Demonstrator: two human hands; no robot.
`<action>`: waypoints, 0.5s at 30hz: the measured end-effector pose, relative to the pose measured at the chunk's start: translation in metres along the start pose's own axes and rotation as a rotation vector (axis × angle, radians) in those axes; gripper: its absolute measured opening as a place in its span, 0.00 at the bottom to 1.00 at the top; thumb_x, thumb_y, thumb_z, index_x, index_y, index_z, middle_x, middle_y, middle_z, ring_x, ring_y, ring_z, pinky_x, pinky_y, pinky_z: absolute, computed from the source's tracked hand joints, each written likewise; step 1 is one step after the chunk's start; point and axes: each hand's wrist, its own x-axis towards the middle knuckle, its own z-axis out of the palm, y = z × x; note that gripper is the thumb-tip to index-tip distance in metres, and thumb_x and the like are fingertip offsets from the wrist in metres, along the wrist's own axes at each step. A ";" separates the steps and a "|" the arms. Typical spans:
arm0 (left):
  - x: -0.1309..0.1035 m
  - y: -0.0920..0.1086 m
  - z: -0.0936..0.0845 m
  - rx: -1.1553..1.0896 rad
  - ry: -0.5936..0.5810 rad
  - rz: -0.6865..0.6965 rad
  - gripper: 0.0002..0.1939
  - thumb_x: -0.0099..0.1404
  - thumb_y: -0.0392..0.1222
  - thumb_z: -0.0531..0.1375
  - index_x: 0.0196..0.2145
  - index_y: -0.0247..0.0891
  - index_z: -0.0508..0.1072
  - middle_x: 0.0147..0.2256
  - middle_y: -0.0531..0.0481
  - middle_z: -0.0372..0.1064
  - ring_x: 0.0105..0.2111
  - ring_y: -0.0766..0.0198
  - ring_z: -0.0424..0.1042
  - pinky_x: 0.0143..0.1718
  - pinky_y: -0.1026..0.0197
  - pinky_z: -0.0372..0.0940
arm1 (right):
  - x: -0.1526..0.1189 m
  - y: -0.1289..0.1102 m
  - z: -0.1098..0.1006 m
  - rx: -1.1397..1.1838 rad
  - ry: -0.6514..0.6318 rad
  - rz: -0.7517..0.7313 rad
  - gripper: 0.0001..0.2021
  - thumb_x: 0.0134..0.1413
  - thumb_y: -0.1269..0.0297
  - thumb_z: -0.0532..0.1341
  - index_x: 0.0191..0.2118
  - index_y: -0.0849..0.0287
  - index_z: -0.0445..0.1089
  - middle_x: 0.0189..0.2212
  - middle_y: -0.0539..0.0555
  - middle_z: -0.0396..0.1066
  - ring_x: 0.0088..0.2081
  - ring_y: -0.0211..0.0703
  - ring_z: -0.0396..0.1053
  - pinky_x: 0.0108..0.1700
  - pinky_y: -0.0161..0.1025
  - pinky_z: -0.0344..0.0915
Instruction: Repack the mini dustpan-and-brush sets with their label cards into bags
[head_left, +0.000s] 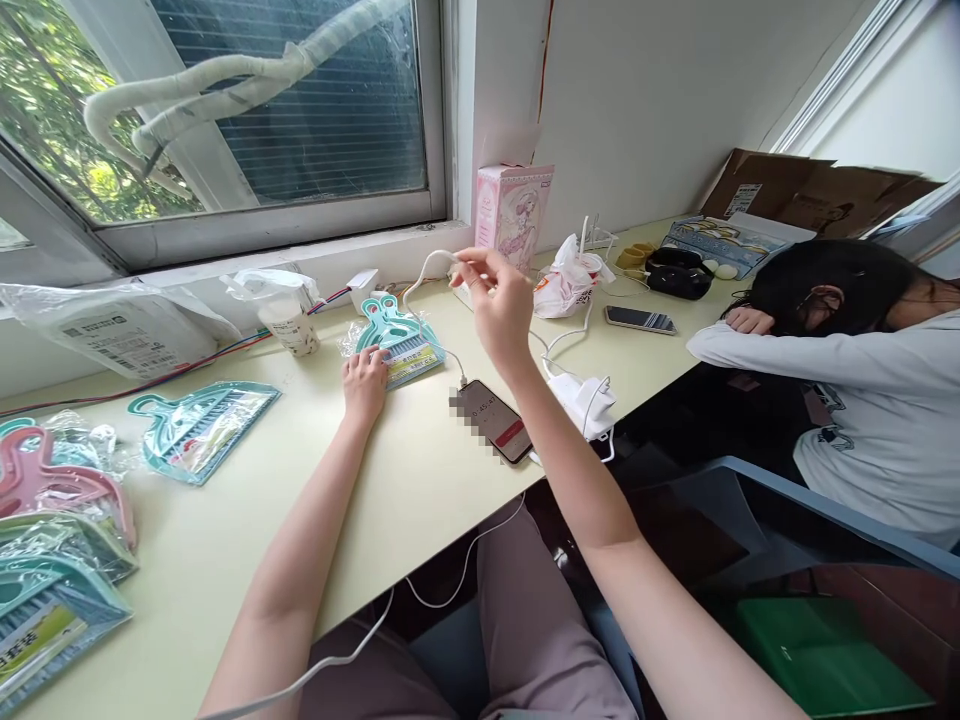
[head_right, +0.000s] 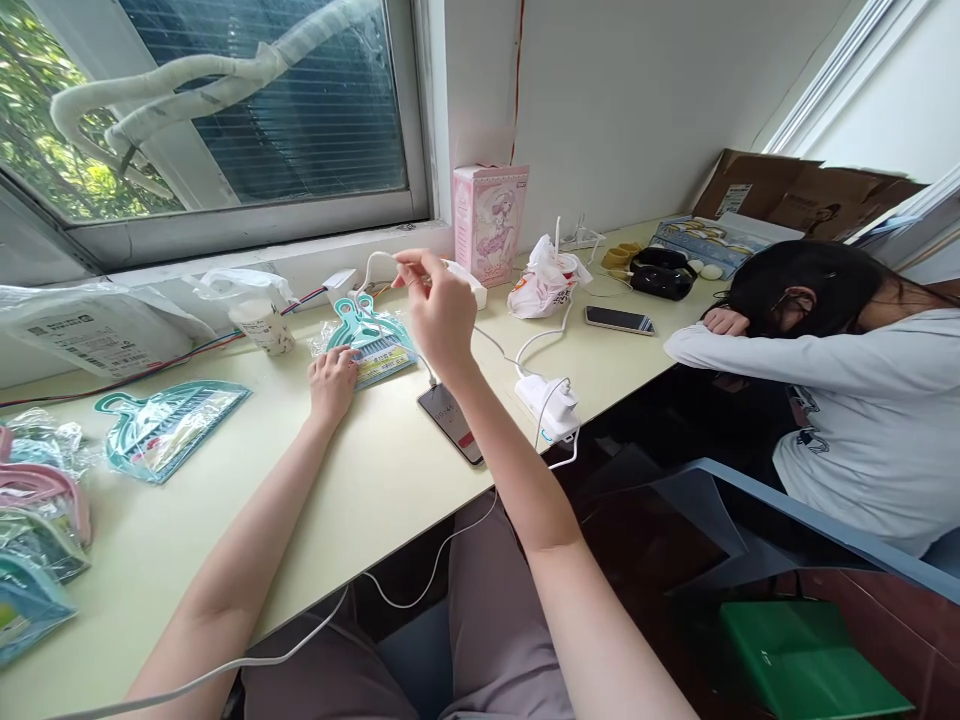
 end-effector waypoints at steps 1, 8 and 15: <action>0.000 0.000 -0.001 -0.008 -0.007 -0.004 0.19 0.70 0.38 0.49 0.53 0.39 0.73 0.58 0.38 0.67 0.57 0.43 0.64 0.59 0.43 0.54 | 0.005 0.001 -0.005 -0.005 -0.007 -0.028 0.15 0.69 0.55 0.53 0.47 0.56 0.72 0.34 0.49 0.76 0.38 0.35 0.75 0.45 0.35 0.69; -0.007 0.027 -0.018 -0.245 0.195 0.007 0.21 0.73 0.50 0.48 0.55 0.41 0.71 0.65 0.43 0.58 0.68 0.48 0.50 0.68 0.40 0.35 | 0.032 0.011 -0.021 -0.010 -0.051 -0.166 0.25 0.67 0.44 0.48 0.48 0.58 0.72 0.32 0.51 0.76 0.37 0.35 0.76 0.40 0.33 0.69; -0.008 0.105 -0.041 -1.167 -0.381 0.168 0.28 0.68 0.61 0.55 0.55 0.36 0.68 0.51 0.34 0.73 0.53 0.49 0.72 0.56 0.44 0.63 | 0.043 -0.014 -0.023 0.002 -0.133 -0.165 0.24 0.66 0.41 0.48 0.46 0.54 0.71 0.34 0.52 0.76 0.39 0.38 0.76 0.42 0.35 0.70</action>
